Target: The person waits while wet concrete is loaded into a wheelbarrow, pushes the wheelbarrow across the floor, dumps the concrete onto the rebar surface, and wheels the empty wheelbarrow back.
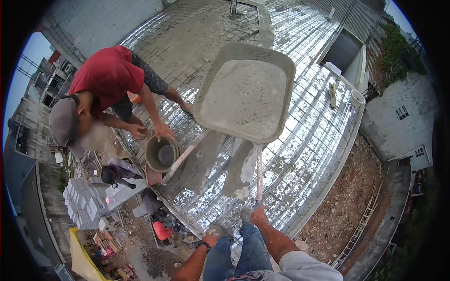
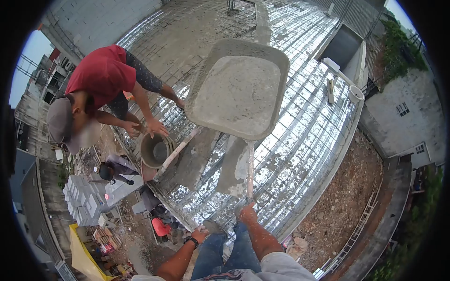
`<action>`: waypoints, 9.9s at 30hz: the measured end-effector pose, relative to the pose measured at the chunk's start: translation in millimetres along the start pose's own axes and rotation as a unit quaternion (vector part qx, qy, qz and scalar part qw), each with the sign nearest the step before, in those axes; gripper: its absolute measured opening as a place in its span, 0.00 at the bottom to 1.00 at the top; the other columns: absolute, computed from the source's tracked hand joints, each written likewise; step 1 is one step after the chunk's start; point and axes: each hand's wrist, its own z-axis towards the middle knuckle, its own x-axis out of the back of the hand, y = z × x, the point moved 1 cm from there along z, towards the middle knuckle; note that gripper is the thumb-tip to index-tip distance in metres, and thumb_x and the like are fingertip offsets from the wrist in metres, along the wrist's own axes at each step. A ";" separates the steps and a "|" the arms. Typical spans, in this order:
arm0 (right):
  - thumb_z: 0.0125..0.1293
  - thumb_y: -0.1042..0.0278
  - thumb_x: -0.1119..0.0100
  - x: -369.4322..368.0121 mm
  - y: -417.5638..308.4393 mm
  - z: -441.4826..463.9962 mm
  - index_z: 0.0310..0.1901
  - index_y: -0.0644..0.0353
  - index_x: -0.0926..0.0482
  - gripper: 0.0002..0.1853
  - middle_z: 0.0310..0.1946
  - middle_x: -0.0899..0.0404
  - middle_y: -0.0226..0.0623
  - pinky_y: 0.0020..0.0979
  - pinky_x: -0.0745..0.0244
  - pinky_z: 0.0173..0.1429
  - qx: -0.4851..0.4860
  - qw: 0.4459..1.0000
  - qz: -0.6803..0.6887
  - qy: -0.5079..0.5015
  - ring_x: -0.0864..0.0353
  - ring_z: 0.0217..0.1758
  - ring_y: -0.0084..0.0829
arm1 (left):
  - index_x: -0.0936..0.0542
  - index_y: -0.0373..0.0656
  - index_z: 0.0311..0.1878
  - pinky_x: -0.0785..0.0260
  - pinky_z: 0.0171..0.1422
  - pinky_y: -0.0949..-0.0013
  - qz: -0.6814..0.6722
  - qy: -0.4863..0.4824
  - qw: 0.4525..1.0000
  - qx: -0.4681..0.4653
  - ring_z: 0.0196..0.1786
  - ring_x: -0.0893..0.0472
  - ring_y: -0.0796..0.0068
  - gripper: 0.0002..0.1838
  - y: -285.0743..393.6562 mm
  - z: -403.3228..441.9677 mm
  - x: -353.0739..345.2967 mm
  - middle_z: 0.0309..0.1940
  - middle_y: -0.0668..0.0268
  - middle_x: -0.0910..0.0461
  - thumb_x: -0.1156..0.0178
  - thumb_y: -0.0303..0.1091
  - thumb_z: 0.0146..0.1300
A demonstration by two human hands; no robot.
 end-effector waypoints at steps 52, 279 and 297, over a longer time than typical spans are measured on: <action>0.62 0.57 0.45 41.5 -26.7 -8.0 0.59 0.87 0.38 0.36 0.33 0.17 0.50 0.52 0.25 0.51 0.026 0.994 -0.047 -0.098 0.15 0.39 0.41 | 0.24 0.41 0.56 0.29 0.57 0.64 0.028 0.065 0.992 0.103 0.52 0.19 0.64 0.29 -13.1 -7.0 70.0 0.47 0.59 0.17 0.39 0.53 0.59; 0.57 0.29 0.45 1766.7 -272.8 1661.2 0.31 0.58 0.19 0.32 0.26 0.23 0.32 0.34 0.34 0.36 -0.298 0.903 0.227 -0.211 0.27 0.30 0.27 | 0.26 0.46 0.62 0.34 0.66 0.61 0.244 -0.143 0.922 0.263 0.63 0.26 0.65 0.41 2031.7 1165.5 468.1 0.62 0.60 0.27 0.37 0.63 0.49; 0.62 0.36 0.44 2147.8 -218.8 2094.3 0.50 0.59 0.20 0.31 0.33 0.17 0.36 0.34 0.26 0.41 -0.219 0.930 0.009 -0.293 0.20 0.34 0.30 | 0.25 0.45 0.61 0.30 0.62 0.61 0.133 -0.177 0.915 0.338 0.57 0.22 0.64 0.44 2402.6 1322.3 346.6 0.56 0.60 0.22 0.32 0.65 0.44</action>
